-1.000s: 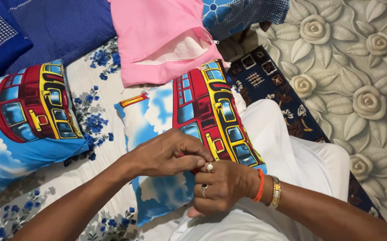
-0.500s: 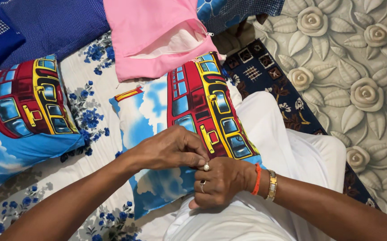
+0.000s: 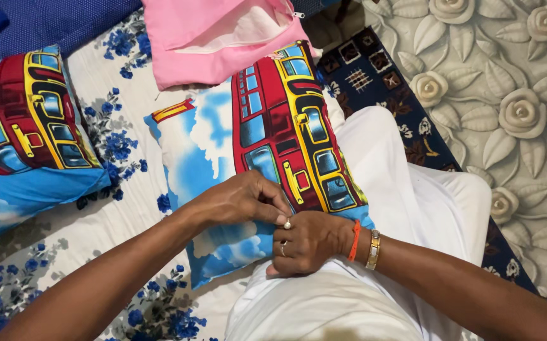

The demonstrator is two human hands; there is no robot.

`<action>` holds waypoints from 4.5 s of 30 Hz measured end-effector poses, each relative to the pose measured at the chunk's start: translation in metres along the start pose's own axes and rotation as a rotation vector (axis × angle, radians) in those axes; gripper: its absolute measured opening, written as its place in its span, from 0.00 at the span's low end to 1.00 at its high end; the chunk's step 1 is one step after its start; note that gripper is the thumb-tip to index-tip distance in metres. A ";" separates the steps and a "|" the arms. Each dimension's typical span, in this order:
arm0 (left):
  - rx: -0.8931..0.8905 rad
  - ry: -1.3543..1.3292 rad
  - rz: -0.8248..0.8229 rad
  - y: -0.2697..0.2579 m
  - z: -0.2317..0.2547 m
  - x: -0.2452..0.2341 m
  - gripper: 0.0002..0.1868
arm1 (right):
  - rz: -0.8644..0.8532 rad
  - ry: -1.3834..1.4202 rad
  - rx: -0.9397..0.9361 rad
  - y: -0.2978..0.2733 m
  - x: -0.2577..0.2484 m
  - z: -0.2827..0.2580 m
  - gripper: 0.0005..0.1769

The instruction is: The person places a pillowcase over a pillow, smooths the fabric by hand, and folds a second pillowcase over another pillow.

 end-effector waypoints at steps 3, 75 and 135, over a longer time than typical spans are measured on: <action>-0.053 -0.155 -0.021 0.000 -0.007 0.002 0.11 | 0.005 -0.012 0.005 -0.001 0.001 0.001 0.25; 0.204 0.318 1.174 -0.073 -0.015 -0.222 0.24 | 0.214 -0.633 0.940 -0.036 -0.075 0.152 0.25; 0.159 -0.816 0.976 0.003 -0.136 -0.244 0.23 | 0.293 1.139 1.698 -0.219 0.082 0.401 0.19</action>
Point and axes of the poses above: each hand's wrist, its own y-axis towards the middle knuckle, its own x-axis out of the palm, z = x × y, the point moved 9 cm from there along y, towards the middle knuckle, and after that the axes turned 11 degrees about -y, right-handed, at the moved point
